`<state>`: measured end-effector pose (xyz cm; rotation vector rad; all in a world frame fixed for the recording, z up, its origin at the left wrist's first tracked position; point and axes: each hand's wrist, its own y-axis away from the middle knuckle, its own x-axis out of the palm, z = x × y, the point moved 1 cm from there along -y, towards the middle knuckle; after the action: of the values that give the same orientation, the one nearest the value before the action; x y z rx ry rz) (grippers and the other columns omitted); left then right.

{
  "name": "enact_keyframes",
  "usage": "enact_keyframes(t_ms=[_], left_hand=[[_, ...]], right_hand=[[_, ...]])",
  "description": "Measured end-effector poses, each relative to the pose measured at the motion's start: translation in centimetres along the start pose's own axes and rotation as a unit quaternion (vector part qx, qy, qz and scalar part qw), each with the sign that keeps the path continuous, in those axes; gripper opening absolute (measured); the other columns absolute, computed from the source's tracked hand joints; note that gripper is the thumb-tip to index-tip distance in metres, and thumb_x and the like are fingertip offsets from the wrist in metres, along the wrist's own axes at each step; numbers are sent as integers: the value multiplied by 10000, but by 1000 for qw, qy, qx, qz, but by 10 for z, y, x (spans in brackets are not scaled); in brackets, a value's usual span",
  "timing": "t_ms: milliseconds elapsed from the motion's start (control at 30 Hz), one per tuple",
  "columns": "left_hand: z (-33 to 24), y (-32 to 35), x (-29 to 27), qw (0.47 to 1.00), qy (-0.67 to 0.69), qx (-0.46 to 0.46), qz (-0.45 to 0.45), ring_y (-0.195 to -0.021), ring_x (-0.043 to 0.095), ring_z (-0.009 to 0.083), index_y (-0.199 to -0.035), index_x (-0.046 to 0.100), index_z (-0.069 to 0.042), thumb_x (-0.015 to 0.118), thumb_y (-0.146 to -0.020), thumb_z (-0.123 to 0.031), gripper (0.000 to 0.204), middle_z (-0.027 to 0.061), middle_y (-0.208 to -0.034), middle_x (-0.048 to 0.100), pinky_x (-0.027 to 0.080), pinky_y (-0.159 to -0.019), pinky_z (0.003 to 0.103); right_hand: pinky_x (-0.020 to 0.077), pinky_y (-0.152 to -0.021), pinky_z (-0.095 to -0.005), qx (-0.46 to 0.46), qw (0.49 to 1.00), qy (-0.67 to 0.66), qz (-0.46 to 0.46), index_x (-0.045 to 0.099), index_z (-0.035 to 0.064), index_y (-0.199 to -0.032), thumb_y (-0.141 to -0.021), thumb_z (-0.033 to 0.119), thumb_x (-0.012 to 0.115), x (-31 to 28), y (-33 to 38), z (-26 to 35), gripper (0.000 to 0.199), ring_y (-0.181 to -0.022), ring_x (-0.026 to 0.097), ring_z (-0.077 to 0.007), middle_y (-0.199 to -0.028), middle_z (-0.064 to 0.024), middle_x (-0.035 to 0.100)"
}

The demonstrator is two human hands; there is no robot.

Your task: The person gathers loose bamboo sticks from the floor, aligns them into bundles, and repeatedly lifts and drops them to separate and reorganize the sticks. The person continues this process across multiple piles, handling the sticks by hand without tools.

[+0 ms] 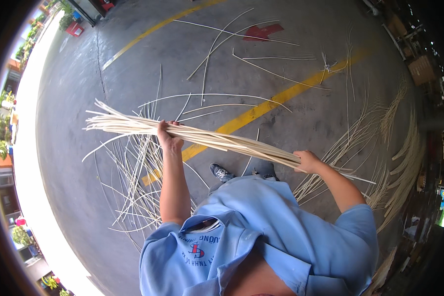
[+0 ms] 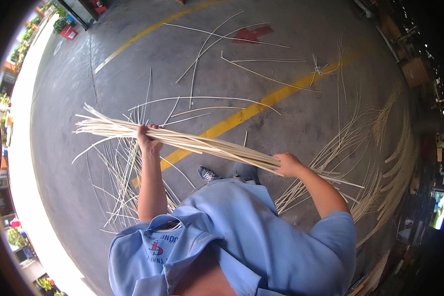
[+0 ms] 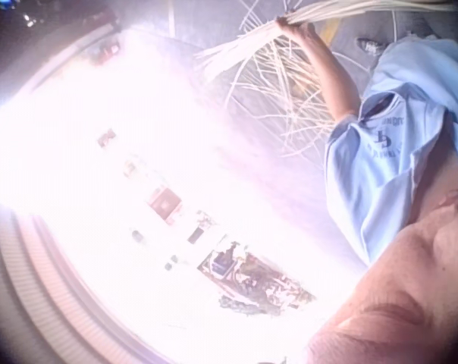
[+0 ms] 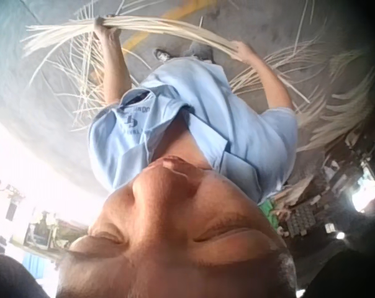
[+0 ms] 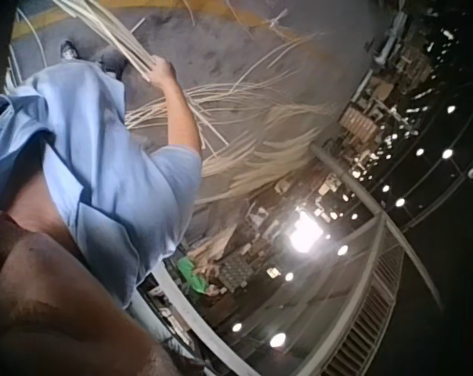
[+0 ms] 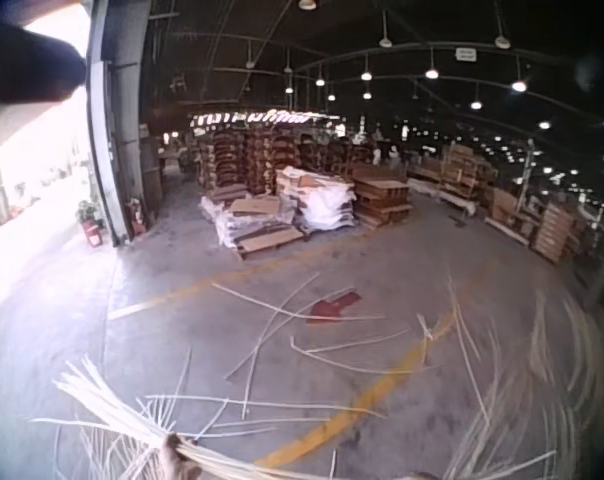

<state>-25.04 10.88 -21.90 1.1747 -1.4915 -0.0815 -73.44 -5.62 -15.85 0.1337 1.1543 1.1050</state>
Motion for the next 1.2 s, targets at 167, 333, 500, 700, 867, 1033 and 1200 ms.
enact_keyframes(t_ms=[167, 333, 500, 700, 867, 1033, 1200], left_hand=[[74, 8, 13, 998, 2, -56, 25, -688, 571, 250, -811, 517, -50, 632, -885, -197, 200, 93, -734, 545, 514, -716, 409], [172, 23, 28, 996, -28, -86, 12, -672, 566, 251, -807, 492, -84, 617, -887, -205, 191, 86, -726, 528, 512, -687, 430], [277, 48, 41, 988, -82, -127, 23, -693, 565, 240, -860, 480, -92, 601, -904, -204, 171, 78, -742, 523, 512, -697, 414], [373, 71, 73, 971, -138, -187, 63, -692, 552, 223, -877, 477, -89, 588, -901, -175, 143, 72, -762, 517, 506, -702, 402], [421, 85, 100, 962, -193, -184, 58, -687, 541, 225, -875, 480, -81, 588, -900, -166, 140, 72, -766, 517, 509, -706, 410], [443, 85, 116, 952, -196, -212, 99, -701, 555, 232, -873, 484, -78, 597, -903, -177, 154, 74, -786, 528, 512, -719, 417], [428, 68, 147, 956, -190, -194, 114, -712, 569, 244, -878, 483, -84, 587, -921, -179, 147, 75, -779, 534, 513, -725, 440]], right_hand=[[546, -794, -440, 20, 1000, -13, -8, 681, 40, -1023, -707, 221, 769, 1, 35, -56, 374, -926, 694, -402, -918, -198, 725], [548, -786, -437, 72, 996, -41, -10, 692, 38, -1025, -732, 229, 756, 1, 73, -142, 355, -914, 694, -402, -920, -193, 728], [555, -781, -444, 118, 989, -71, -57, 706, 61, -1028, -755, 282, 793, 33, 133, -226, 362, -908, 698, -387, -926, -176, 735], [554, -812, -441, 164, 951, -242, -103, 698, 89, -1043, -782, 331, 809, 92, 191, -309, 373, -941, 703, -358, -970, -150, 740], [552, -804, -452, 202, 954, -186, -125, 692, 76, -994, -786, 360, 797, 71, 205, -303, 366, -924, 698, -374, -932, -152, 734], [553, -783, -459, 189, 959, -121, -175, 695, 68, -969, -763, 347, 793, 66, 219, -302, 360, -887, 702, -374, -877, -154, 726], [558, -787, -453, 197, 957, -115, -178, 699, 68, -972, -733, 301, 775, 47, 180, -291, 343, -890, 709, -362, -883, -159, 728]])
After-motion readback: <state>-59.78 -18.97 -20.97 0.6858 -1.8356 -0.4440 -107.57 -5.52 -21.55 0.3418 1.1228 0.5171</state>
